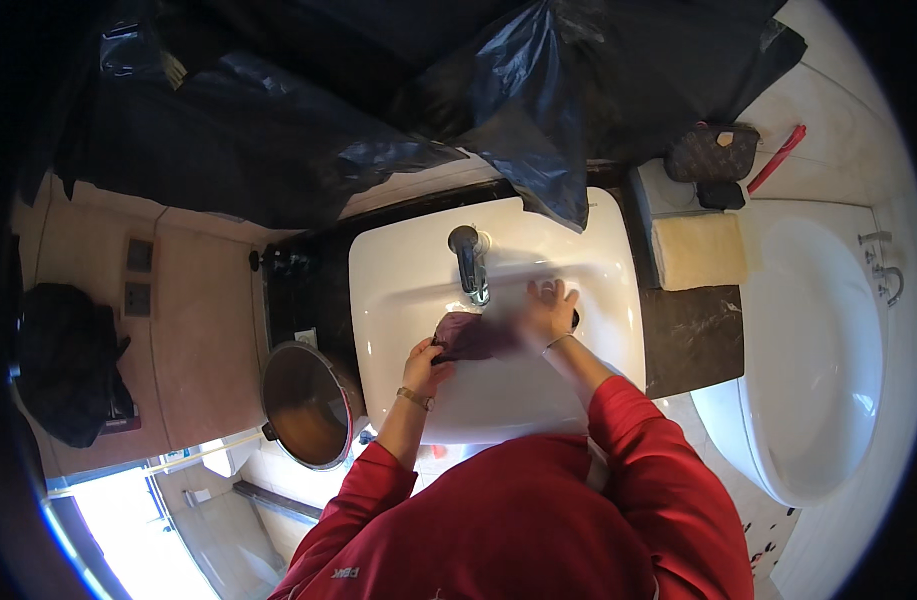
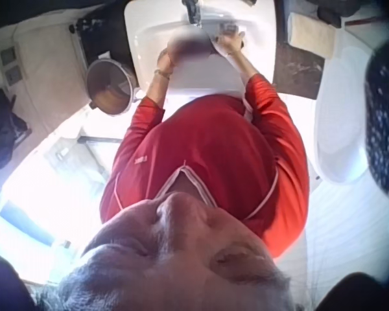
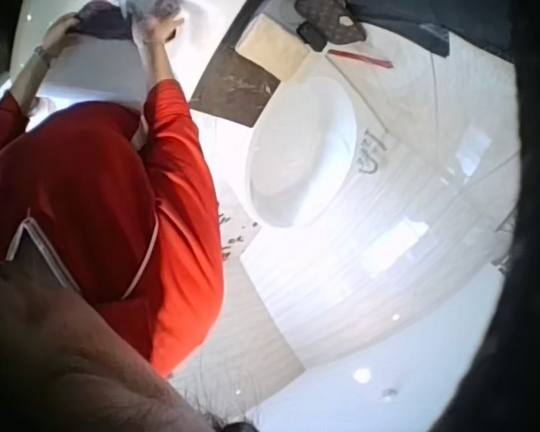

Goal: The person wipes the glass shower door and metal handles with a purple cloth, then rinses the cloth under running water in the sink. The person wrings out the cloth and continues wiping the fixtures.

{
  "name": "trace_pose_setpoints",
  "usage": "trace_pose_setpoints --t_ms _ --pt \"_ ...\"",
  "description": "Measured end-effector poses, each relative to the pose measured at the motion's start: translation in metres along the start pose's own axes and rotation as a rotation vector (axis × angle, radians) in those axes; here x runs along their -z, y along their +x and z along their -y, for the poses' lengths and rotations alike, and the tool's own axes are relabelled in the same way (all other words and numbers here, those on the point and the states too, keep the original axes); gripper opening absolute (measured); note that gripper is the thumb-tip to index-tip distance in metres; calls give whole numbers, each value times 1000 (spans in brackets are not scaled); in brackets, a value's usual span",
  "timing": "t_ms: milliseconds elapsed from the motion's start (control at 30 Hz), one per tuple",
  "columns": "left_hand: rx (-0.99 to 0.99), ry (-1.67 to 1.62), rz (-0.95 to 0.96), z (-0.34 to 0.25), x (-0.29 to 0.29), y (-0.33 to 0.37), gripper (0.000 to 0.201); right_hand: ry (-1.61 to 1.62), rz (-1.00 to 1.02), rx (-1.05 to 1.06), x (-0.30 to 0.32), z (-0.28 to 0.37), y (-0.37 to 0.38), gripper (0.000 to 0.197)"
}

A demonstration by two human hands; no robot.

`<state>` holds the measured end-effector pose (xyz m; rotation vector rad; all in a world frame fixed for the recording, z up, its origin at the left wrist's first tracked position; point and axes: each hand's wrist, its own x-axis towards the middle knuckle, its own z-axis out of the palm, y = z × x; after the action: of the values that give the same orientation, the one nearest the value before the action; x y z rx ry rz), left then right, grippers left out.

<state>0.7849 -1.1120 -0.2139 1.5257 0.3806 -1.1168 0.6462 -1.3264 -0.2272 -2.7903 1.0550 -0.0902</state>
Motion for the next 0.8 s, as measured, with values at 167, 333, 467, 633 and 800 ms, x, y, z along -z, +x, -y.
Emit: trace_pose_setpoints --t_ms 167,333,467,633,800 --pt "162 -9 24 10 -23 10 51 236 445 206 -5 64 2 29" --pt "253 -182 137 11 -13 8 52 941 358 205 -15 83 -31 29" --pt "126 -375 390 23 2 25 36 1189 381 95 30 69 -26 31" --pt "-305 -321 252 -11 -2 9 55 1001 -57 -4 79 22 -14 19" --pt "-312 -75 -58 12 10 34 69 527 504 95 51 -28 -39 24"
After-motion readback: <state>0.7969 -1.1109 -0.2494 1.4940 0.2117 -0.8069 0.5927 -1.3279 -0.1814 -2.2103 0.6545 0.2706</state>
